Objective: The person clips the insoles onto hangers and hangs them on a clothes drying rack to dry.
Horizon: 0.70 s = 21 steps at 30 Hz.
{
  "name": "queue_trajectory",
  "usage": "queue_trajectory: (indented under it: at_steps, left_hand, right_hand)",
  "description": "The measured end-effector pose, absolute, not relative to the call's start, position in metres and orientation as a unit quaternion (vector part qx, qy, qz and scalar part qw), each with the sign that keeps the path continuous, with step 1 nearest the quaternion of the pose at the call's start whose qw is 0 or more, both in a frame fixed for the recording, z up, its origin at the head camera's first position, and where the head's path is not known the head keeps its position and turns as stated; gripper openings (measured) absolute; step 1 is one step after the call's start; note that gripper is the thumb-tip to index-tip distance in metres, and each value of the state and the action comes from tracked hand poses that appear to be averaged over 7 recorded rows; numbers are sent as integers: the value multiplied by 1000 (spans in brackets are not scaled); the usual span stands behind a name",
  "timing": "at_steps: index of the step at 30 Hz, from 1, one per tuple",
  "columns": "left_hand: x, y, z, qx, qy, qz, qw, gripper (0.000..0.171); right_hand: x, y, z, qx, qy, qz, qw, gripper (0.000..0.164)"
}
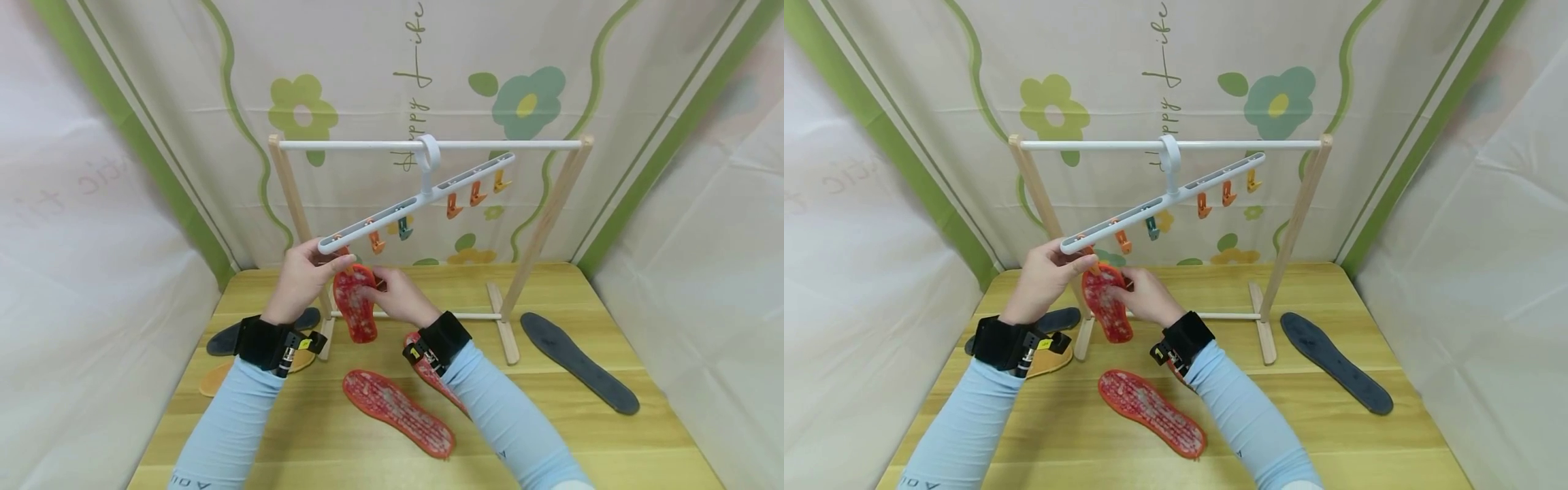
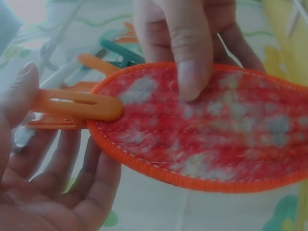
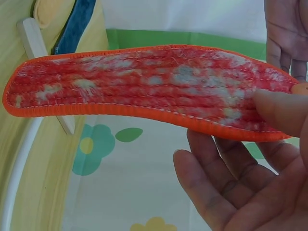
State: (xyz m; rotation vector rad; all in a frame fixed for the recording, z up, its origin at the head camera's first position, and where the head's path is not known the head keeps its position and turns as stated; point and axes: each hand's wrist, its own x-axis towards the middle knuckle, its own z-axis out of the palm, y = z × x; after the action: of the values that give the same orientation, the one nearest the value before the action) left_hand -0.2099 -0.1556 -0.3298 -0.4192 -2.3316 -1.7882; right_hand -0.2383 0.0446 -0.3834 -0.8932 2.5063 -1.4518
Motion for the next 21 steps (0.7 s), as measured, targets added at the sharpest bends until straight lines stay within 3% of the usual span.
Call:
queue_trajectory:
  at_steps: [21]
  left_hand:
    - [-222,-159,-334,-139,-804,-573,78,48]
  right_hand:
    - [-256,45,-386,-286,835,-464,72,31]
